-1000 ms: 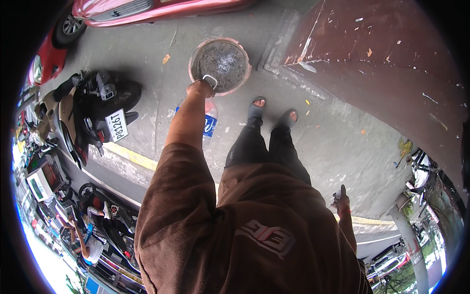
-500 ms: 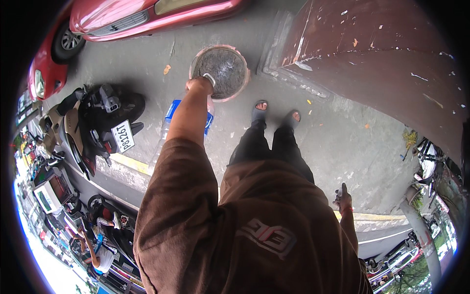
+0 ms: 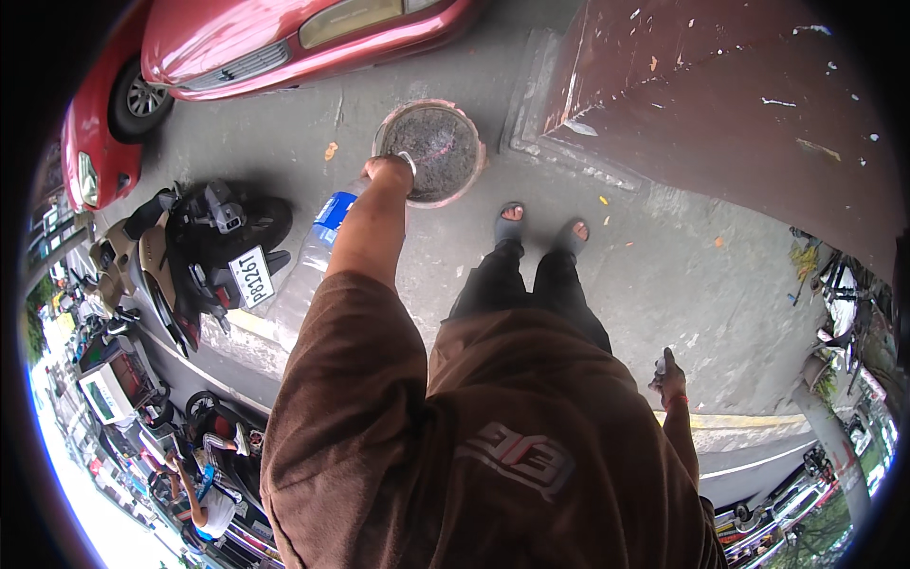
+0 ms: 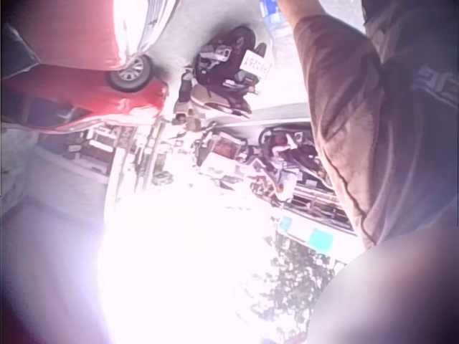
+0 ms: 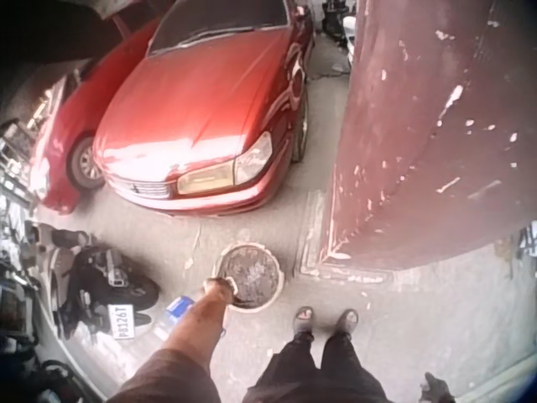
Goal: The person pours liquid from a plastic bottle into a bucket, then kneels to work on a motorcycle's rear wheel and chain. They use a power drill and a wrench to adjust components near the chain and sprocket.
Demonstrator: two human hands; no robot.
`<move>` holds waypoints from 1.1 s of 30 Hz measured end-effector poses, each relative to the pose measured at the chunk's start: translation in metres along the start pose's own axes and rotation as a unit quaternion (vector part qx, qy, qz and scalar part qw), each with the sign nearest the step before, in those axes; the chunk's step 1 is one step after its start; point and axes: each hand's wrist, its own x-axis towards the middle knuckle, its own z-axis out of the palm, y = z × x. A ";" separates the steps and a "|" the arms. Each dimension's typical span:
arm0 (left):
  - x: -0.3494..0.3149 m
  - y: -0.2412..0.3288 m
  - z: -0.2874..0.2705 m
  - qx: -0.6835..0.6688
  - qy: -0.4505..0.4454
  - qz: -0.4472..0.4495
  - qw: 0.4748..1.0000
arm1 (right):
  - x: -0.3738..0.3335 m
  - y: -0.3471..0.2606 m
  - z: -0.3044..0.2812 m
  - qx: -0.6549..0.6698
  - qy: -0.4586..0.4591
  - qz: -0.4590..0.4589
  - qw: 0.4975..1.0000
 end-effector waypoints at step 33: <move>-0.011 -0.007 -0.001 0.121 -0.054 -0.047 0.990 | 0.000 0.013 0.015 -0.005 -0.005 -0.015 1.000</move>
